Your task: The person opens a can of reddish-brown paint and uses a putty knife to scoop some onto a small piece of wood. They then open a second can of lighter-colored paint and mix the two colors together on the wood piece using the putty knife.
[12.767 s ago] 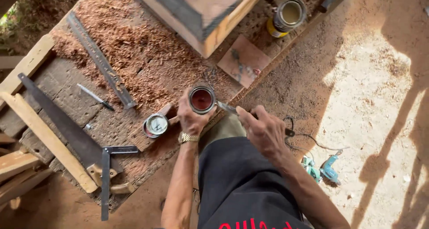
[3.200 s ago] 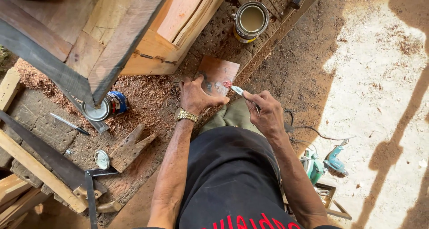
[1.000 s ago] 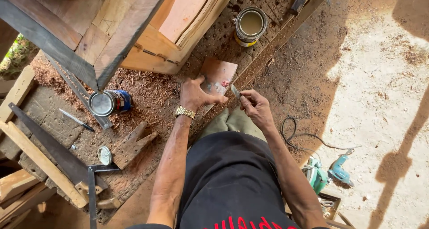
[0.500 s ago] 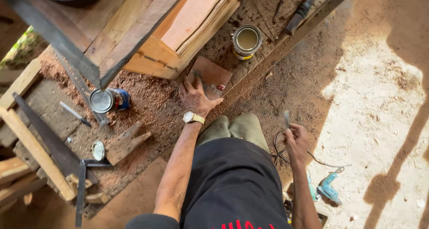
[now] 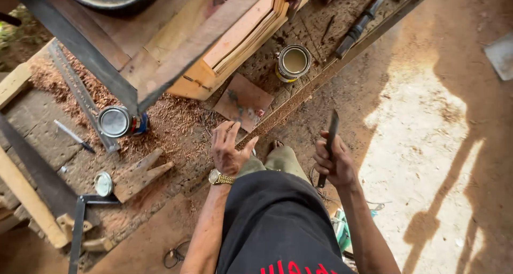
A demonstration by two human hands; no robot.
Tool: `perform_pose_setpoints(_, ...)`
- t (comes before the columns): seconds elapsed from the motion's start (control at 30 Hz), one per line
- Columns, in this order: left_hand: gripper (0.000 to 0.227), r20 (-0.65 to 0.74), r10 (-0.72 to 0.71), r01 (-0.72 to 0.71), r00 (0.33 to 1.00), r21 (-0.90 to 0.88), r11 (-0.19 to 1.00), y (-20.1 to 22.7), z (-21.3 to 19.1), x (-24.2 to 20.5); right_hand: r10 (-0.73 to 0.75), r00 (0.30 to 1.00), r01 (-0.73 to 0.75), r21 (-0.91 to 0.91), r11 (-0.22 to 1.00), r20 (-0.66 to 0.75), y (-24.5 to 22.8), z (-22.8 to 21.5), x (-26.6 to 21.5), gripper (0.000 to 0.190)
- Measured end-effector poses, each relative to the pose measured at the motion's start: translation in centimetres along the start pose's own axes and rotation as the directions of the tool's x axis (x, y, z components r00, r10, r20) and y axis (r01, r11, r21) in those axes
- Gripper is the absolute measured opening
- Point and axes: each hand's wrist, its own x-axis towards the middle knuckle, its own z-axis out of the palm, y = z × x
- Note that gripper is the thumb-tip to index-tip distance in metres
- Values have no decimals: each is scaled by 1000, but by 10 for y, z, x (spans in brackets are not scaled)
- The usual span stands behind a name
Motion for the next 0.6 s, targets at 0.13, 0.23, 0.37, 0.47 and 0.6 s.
perform_pose_setpoints(0.13, 63, 26, 28, -26, 999, -96, 995, 4, 10, 40, 53, 999, -53, 31, 998, -4, 9, 22, 27, 39)
perform_pose_setpoints(0.23, 72, 40, 94, -87, 995, -164, 983, -3, 32, 64, 72, 994, -68, 42, 997, -87, 18, 47, 27, 38)
perform_pose_setpoints(0.37, 92, 132, 107, -70, 985, -261, 963, 5, 53, 109, 59, 982, -63, -18, 998, -178, 16, 64, 39, 37)
perform_pose_setpoints(0.47, 111, 154, 91, -32, 984, -348, 937, 10, 83, 145, 4, 979, -38, -164, 986, -204, 12, 60, 45, 34)
perform_pose_setpoints(0.6, 120, 286, 109, 7, 952, -375, 927, 10, 126, 181, 9, 984, -33, -136, 990, -179, -9, 56, 58, 27)
